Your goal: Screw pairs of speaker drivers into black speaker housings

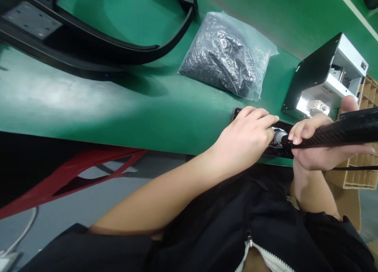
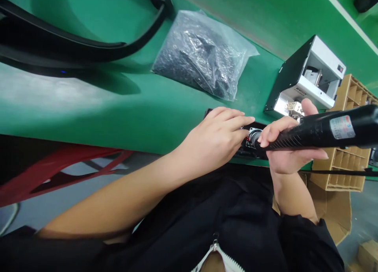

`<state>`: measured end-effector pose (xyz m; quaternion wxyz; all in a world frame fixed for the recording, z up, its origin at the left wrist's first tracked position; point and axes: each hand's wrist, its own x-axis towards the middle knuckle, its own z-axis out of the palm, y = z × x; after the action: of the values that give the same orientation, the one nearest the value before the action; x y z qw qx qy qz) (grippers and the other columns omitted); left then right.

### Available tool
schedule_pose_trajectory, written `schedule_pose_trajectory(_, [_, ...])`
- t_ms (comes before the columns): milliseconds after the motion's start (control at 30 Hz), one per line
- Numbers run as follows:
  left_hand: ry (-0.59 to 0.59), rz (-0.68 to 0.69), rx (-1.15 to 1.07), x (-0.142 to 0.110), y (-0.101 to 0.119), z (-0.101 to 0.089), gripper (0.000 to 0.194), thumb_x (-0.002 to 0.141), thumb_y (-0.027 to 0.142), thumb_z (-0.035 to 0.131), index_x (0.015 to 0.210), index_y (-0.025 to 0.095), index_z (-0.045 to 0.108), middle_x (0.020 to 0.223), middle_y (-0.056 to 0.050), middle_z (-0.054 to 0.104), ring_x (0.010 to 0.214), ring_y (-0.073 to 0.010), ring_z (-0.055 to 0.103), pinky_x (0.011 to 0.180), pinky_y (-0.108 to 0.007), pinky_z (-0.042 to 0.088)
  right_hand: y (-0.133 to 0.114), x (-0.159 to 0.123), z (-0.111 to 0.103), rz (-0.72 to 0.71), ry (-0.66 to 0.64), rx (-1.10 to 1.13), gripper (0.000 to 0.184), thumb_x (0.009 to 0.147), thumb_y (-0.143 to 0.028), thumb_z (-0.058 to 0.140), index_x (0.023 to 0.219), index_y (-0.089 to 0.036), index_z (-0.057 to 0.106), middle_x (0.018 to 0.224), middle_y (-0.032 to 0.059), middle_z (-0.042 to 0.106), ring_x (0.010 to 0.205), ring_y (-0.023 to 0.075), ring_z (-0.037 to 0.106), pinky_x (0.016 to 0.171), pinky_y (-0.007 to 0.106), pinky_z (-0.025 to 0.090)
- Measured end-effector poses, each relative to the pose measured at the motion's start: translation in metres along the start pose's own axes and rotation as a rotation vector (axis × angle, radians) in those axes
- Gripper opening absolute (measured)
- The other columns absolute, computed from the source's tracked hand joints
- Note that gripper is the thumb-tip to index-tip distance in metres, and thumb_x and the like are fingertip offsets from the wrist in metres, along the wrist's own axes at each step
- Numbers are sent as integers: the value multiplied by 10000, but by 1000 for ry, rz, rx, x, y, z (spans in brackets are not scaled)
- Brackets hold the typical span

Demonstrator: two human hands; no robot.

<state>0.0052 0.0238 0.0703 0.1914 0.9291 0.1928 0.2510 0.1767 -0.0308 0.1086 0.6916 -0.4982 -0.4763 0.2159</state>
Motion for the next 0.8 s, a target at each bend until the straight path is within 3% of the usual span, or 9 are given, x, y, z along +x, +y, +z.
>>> schedule_pose_trajectory(100, [-5,-13,-31,0,0,0,247,1073,135,564,1083,127,811,1424,-128,766,1277,-317,663,1108,-485,490,-3,-1,-3,2,4,45,850,966,-937,289,1283,-287,736,570,-68,588,318,127,468,358,267,476])
schedule_pose_trajectory(267, [-20,-16,-148,-1,-3,-9,489,979,54,562,1442,160,680,1469,-130,733,1349,-303,648,1176,-499,459,-34,5,-8,61,7,218,577,855,-782,759,1230,-344,780,625,-63,682,357,133,496,383,285,485])
schedule_pose_trajectory(333, [-40,15,-213,-2,-5,-16,450,958,56,586,1363,198,719,1477,-126,724,1400,-303,632,1239,-531,413,-51,9,-12,157,14,194,522,841,-735,815,1214,-371,794,617,-72,681,374,139,512,413,305,519])
schedule_pose_trajectory(400, [-80,36,-270,-3,-7,-22,267,971,126,672,1201,213,775,1426,-117,745,1418,-316,629,1280,-568,372,-65,11,-15,214,34,169,477,861,-721,808,1209,-395,802,583,-92,642,365,133,489,421,309,526])
schedule_pose_trajectory(467, [-120,43,-309,-5,-8,-25,154,963,243,799,1117,225,800,1372,-103,767,1412,-326,638,1304,-593,344,-73,11,-16,216,62,181,462,881,-722,785,1224,-412,801,557,-109,609,340,122,441,402,301,505])
schedule_pose_trajectory(533, [-140,50,-331,-6,-9,-26,170,947,336,874,1081,247,818,1339,-76,787,1396,-311,652,1318,-585,329,-76,11,-15,213,79,204,450,902,-715,764,1221,-400,806,554,-105,615,337,124,430,393,304,497])
schedule_pose_trajectory(700, [-114,41,-362,-8,-9,-22,71,1015,329,818,987,265,832,1224,-23,837,1314,-246,699,1304,-511,329,-73,8,-12,184,66,249,422,943,-662,744,1249,-375,787,596,-82,669,372,147,496,401,315,509])
schedule_pose_trajectory(800, [-77,40,-391,-9,-9,-21,113,1067,276,732,1012,262,830,1163,-9,849,1271,-226,715,1286,-492,338,-71,6,-10,165,78,274,429,966,-669,704,1272,-374,759,610,-80,694,374,154,503,410,319,508])
